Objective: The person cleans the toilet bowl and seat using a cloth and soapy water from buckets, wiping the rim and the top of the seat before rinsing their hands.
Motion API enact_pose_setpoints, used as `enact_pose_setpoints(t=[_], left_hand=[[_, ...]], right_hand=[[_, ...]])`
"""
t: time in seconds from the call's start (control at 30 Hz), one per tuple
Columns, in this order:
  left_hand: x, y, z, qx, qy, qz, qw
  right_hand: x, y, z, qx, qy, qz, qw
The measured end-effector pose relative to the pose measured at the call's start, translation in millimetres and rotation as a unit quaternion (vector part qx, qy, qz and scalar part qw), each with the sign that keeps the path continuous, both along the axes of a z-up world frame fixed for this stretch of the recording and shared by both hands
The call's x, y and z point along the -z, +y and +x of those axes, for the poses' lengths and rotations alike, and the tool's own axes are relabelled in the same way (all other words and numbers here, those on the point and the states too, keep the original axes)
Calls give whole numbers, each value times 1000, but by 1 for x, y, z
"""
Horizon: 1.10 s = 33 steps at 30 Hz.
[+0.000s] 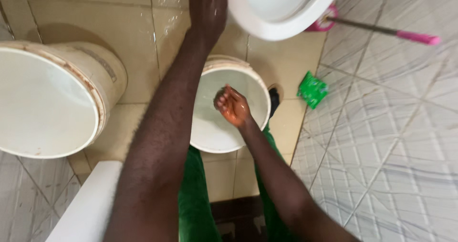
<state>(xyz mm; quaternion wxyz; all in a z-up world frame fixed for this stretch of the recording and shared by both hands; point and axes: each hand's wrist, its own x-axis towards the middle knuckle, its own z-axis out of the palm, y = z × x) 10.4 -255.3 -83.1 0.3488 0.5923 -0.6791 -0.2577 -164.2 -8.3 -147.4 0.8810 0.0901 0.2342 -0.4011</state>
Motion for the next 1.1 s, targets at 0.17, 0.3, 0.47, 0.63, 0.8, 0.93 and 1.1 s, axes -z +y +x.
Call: enact_pose_setpoints(t=[0.17,0.3,0.47,0.63,0.8,0.93,1.1], left_hand=[[-65,45,-11,18,-85,-82,993],[-76,70,-37,94,-165,-27,981],[-53,74,-77,176,-120,-67,975],[-21,46,-93,207,-4,-28,978],[-28,21,-87,294,9,93,951],[-43,16,-85,301,-14,112,947],[-54,20,-83,273,11,127,954]], right_hand=[[-138,-54,-25,62,47,-51,996],[-208,-114,-41,97,374,-141,911],[-222,-129,-49,72,549,-239,798],[-144,-47,-56,85,429,-197,878],[-26,63,-22,6,433,-74,898],[72,83,19,-20,478,31,877],[149,48,38,-132,760,31,636]])
